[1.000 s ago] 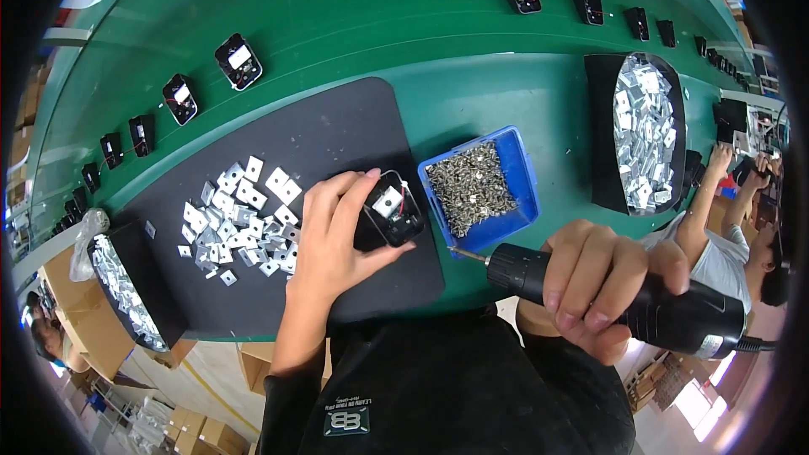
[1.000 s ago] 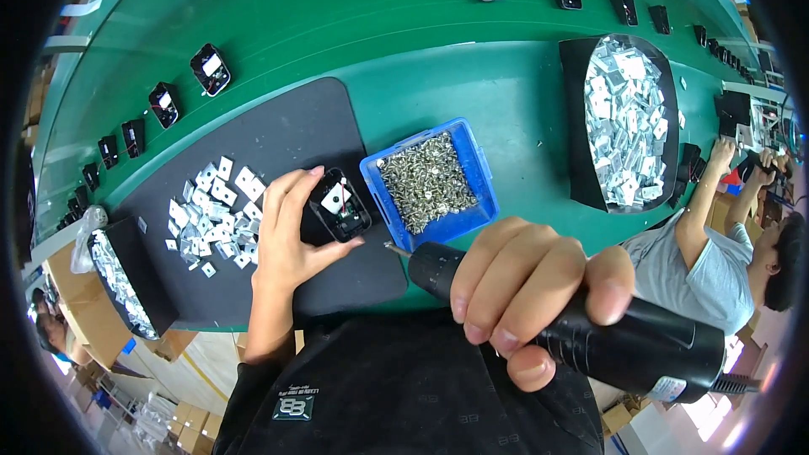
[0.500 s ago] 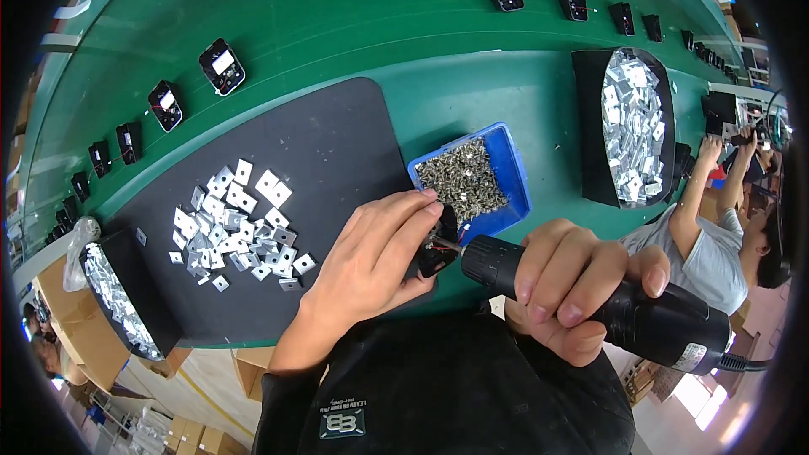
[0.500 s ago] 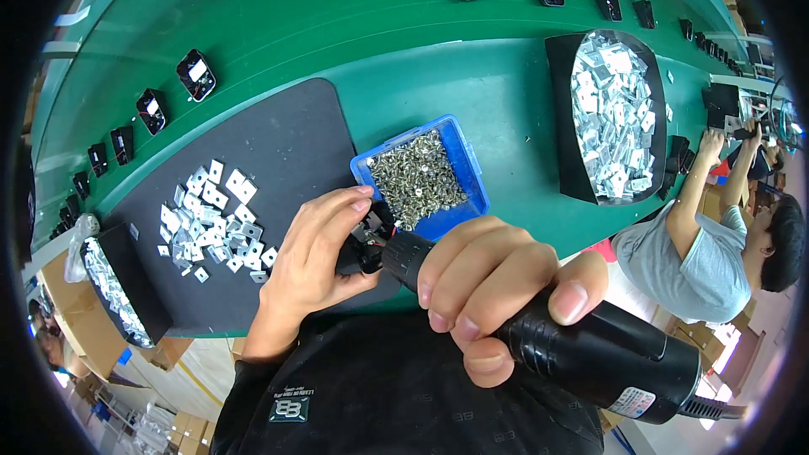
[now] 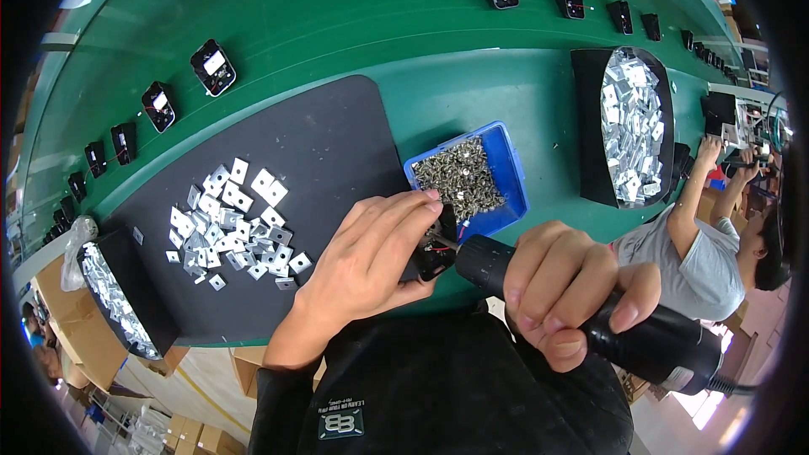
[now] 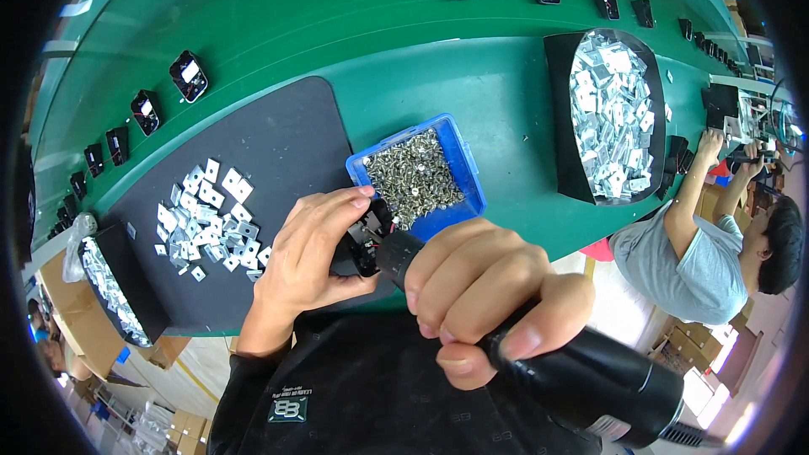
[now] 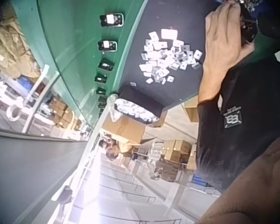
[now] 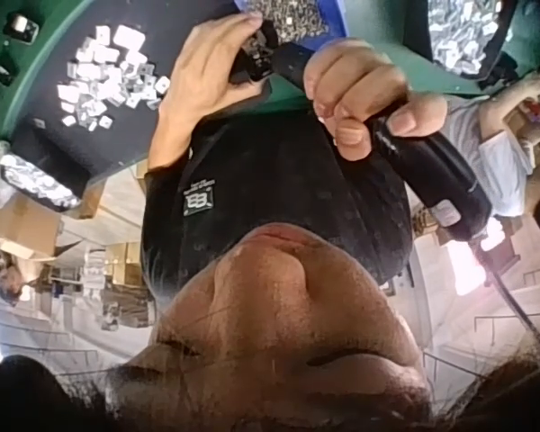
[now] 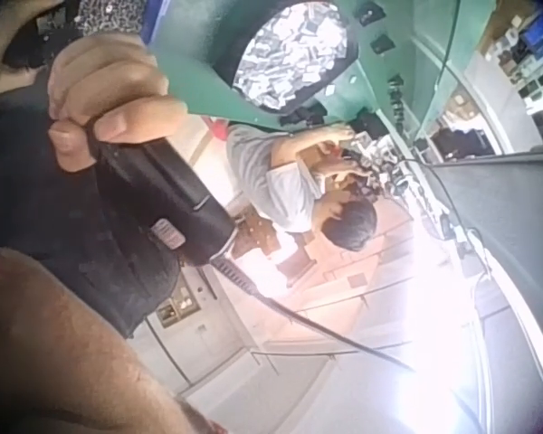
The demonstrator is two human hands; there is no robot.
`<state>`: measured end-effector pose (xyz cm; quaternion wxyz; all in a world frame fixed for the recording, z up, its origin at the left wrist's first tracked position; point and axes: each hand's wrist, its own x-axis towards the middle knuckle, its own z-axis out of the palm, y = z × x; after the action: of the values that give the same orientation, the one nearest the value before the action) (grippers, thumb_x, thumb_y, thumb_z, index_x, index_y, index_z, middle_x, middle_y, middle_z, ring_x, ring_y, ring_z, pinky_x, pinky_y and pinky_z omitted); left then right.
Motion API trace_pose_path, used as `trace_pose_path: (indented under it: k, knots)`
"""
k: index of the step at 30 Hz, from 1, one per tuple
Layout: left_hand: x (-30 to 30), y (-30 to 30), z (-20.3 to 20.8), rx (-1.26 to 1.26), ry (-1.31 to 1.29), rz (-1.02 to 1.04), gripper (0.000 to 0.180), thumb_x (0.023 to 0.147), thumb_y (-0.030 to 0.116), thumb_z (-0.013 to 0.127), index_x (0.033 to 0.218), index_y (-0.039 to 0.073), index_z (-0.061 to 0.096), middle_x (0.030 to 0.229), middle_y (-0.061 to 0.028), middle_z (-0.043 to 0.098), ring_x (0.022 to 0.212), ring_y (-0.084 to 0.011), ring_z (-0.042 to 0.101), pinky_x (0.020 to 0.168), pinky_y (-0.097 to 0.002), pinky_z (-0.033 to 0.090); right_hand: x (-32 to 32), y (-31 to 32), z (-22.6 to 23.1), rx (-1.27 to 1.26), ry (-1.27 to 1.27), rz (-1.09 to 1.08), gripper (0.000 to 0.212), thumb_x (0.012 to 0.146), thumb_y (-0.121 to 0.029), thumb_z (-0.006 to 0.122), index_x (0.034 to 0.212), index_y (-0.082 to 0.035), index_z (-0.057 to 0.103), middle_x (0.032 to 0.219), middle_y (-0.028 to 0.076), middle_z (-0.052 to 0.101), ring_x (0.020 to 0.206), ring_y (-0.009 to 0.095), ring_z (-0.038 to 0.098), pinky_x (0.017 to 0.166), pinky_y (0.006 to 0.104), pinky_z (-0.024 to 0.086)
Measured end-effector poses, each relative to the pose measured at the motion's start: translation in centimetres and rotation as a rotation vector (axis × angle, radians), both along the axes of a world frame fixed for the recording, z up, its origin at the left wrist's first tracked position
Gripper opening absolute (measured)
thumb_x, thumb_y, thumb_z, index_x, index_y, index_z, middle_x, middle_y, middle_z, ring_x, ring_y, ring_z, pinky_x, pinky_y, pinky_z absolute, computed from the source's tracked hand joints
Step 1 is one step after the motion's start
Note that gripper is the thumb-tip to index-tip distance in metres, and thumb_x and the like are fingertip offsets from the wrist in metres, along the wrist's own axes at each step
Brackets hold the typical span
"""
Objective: The person assembles electronic components by securing them with screws using an electric screwdriver.
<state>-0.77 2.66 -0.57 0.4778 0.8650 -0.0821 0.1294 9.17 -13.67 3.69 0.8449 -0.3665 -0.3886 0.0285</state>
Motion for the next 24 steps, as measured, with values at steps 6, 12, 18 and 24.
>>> trace_pose_path:
  k: [6, 12, 18, 24]
  knots:
    - [0.0, 0.1, 0.6, 0.007, -0.007, -0.038, 0.070, 0.060, 0.010, 0.081, 0.123, -0.006, 0.055, 0.122, -0.0194, 0.060, 0.108, -0.0334, 0.062, 0.089, -0.0418, 0.050, 0.4, 0.2, 0.4, -0.009, -0.063, 0.114, 0.045, 0.078, 0.007, 0.070, 0.105, -0.016, 0.042, 0.073, 0.002, 0.059, 0.057, 0.016, 0.062, 0.052, 0.0310, 0.052]
    - [0.7, 0.1, 0.8, 0.034, -0.022, -0.052, 0.067, 0.060, 0.011, 0.081, 0.121, -0.006, 0.056, 0.122, -0.0196, 0.061, 0.106, -0.0329, 0.063, 0.089, -0.0420, 0.050, 0.3, 0.2, 0.2, 0.025, -0.051, 0.094, 0.055, 0.076, 0.006, 0.073, 0.118, -0.016, 0.044, 0.072, 0.003, 0.061, 0.058, 0.018, 0.063, 0.053, 0.0312, 0.053]
    - [1.6, 0.5, 2.5, 0.269, 0.010, -0.039, 0.073, 0.056, 0.018, 0.081, 0.122, 0.001, 0.057, 0.127, -0.0084, 0.061, 0.118, -0.0287, 0.054, 0.097, -0.0436, 0.040, 3.7, -1.0, 1.2, 0.092, -0.045, 0.407, 0.054, 0.082, -0.005, 0.075, 0.125, -0.016, 0.045, 0.070, 0.005, 0.065, 0.058, 0.019, 0.063, 0.052, 0.0322, 0.053]
    - [10.1, 6.9, -1.0, 0.350, 0.008, 0.396, 0.074, 0.065, 0.006, 0.078, 0.133, 0.004, 0.049, 0.129, -0.0170, 0.053, 0.118, -0.0327, 0.054, 0.100, -0.0423, 0.043, 3.8, -5.3, 2.8, 0.214, 0.062, 0.000, 0.070, 0.083, -0.012, 0.076, 0.142, -0.015, 0.038, 0.073, -0.002, 0.061, 0.064, 0.011, 0.059, 0.069, 0.0276, 0.048]
